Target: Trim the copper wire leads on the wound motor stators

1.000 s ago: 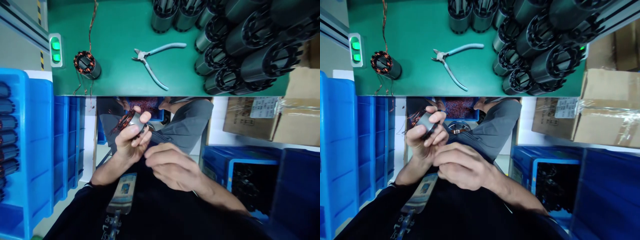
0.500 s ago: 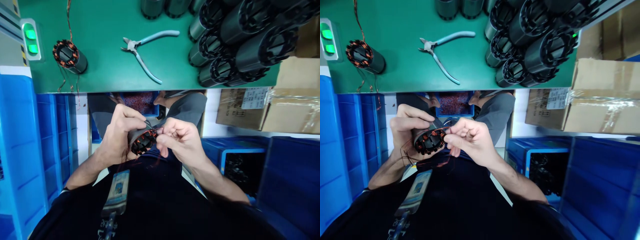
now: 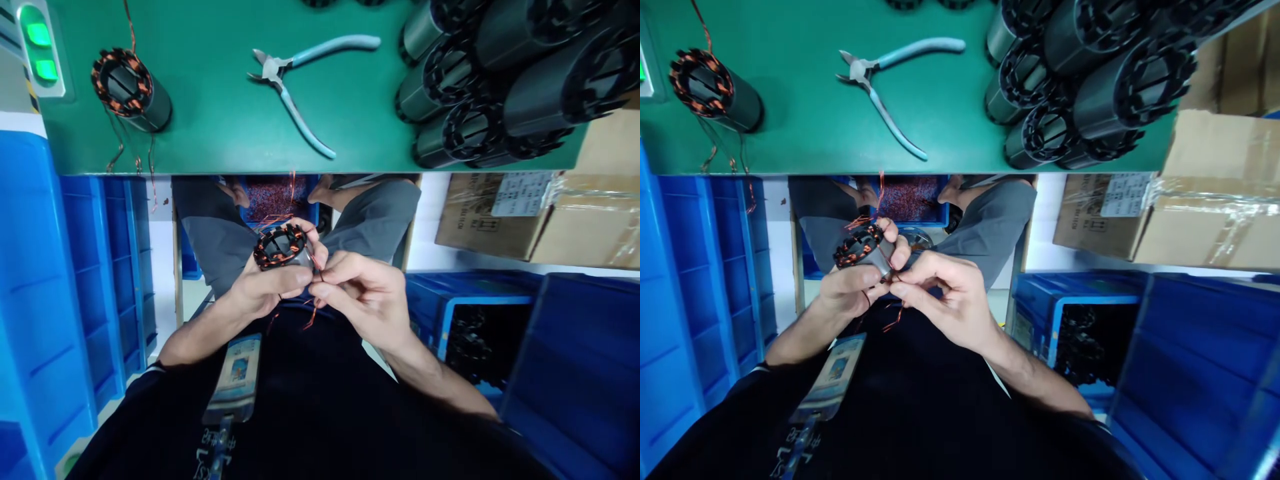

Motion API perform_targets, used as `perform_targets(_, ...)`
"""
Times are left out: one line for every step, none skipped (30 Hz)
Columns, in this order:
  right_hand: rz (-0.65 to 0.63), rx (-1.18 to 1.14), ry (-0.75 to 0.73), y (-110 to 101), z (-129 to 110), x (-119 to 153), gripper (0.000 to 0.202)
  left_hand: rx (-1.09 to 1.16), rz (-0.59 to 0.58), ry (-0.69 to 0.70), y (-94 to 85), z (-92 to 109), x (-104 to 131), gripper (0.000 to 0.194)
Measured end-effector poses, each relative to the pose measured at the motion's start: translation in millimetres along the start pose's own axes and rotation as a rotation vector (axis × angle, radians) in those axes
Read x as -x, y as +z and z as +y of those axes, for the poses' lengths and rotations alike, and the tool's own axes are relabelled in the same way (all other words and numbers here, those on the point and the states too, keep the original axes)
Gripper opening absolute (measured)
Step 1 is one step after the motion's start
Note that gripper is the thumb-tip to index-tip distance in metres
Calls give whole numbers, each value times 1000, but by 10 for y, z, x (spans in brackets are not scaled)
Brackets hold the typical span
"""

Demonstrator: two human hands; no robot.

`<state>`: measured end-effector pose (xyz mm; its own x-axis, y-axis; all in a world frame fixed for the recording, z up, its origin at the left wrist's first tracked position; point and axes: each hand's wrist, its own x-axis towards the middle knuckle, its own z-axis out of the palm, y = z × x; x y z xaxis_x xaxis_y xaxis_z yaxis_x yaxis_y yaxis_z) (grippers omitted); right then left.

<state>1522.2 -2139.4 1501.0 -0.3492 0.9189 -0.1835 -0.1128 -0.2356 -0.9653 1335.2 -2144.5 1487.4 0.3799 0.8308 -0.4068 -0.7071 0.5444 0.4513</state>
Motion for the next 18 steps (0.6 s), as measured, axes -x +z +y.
perform_targets(23,70,-80,-13,-47,-11,12,-10,3,18,8,12,-10,62)
perform_targets(34,120,-141,-28,-94,-19,13,-16,3,39,9,27,-17,63)
perform_targets(27,138,-168,-41,-137,-22,15,-17,6,56,0,41,-22,66)
perform_targets(6,124,-160,-52,-176,-18,16,-17,11,64,-20,51,-24,68)
perform_targets(-23,90,-130,-59,-208,-10,18,-23,15,64,-53,58,-24,69)
perform_targets(-56,54,-90,-63,-230,3,19,-49,19,58,-98,61,-23,69)
perform_targets(-81,28,-46,-65,-241,16,20,-96,23,45,-154,61,-21,67)
perform_targets(-91,16,-3,-65,-240,27,20,-158,32,23,-219,60,-19,65)
perform_targets(-89,18,36,-66,-224,35,20,-219,46,-10,-287,57,-15,63)
perform_targets(-79,24,71,-68,-196,39,19,-263,62,-50,-355,52,-11,62)
perform_targets(-70,24,109,-71,-157,41,19,-285,79,-98,-419,44,-5,63)
perform_targets(-66,16,146,-75,-110,41,18,-286,98,-144,-475,33,1,64)
perform_targets(-70,2,179,-77,-60,42,18,-271,112,-178,-522,18,8,64)
perform_targets(-82,-12,208,-78,-14,44,19,-251,120,-198,-557,3,14,63)
perform_targets(-91,-22,231,-76,24,48,19,-231,120,-205,-581,-13,19,62)
perform_targets(-96,-28,247,-70,49,54,19,-211,117,-202,-595,-26,21,61)
perform_targets(-96,-30,256,-61,58,60,20,-194,109,-195,-599,-35,22,60)
perform_targets(-94,-31,258,-49,53,66,20,-179,97,-183,-596,-39,20,59)
